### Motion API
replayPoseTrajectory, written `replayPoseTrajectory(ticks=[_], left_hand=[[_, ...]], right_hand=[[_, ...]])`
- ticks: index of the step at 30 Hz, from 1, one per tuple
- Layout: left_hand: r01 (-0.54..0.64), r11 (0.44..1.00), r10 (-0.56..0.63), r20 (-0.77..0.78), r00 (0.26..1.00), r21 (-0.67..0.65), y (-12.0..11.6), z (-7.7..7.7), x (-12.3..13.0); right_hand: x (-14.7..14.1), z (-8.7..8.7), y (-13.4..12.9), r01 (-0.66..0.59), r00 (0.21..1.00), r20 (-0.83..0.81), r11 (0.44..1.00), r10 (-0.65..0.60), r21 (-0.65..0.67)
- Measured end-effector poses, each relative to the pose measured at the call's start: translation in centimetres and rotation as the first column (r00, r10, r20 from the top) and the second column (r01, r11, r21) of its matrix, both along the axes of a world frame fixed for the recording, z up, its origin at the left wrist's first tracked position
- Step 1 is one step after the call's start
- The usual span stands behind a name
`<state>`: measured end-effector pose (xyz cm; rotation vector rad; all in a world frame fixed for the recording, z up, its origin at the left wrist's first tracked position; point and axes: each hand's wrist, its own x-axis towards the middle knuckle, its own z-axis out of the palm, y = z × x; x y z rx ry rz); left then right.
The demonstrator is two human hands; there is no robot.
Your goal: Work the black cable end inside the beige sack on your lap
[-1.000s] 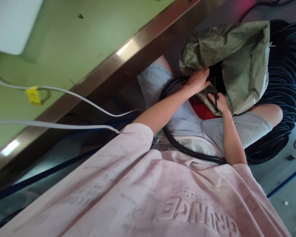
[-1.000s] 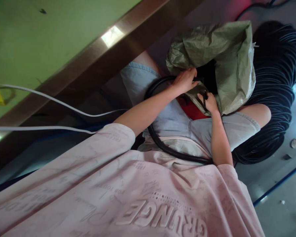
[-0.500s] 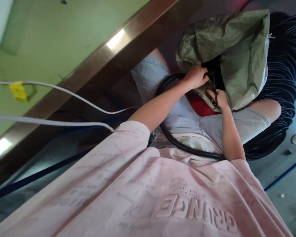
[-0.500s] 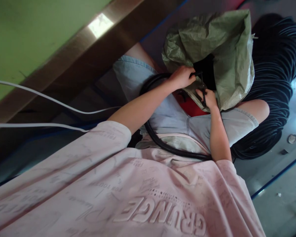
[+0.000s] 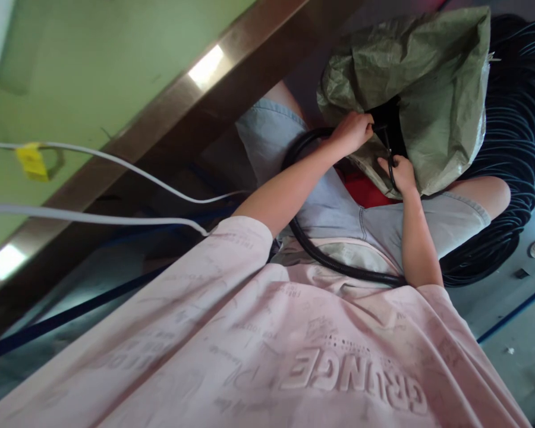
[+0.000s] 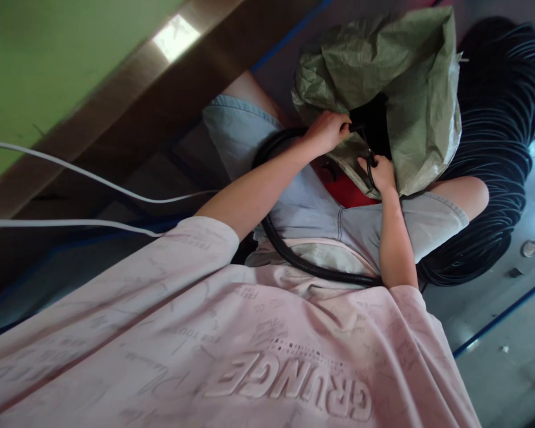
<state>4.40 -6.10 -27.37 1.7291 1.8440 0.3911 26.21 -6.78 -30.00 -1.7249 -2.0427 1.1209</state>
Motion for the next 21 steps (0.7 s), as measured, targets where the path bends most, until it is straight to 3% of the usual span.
replayPoseTrajectory(ticks=[8, 12, 18, 21], left_hand=[[0.016, 0.999, -0.020, 0.090, 0.996, 0.041, 0.0, 1.1, -0.4], [-0.002, 1.000, 0.001, 0.126, 0.992, 0.014, -0.2, 1.7, -0.4], [-0.063, 0.998, 0.059, 0.193, 0.980, 0.017, -0.2, 1.8, -0.6], [-0.114, 0.993, 0.109, 0.223, 0.969, 0.009, -0.2, 1.8, -0.7]], right_hand=[[-0.5, 0.4, -0.5, 0.060, 0.977, -0.181, 0.955, -0.116, -0.291], [-0.8, 1.2, -0.6, 0.010, 0.945, -0.293, 0.910, -0.144, -0.413], [-0.7, 0.9, -0.4, 0.070, 0.941, -0.270, 0.900, -0.202, -0.431], [-0.7, 0.7, -0.2, 0.072, 0.907, -0.349, 0.903, -0.236, -0.424]])
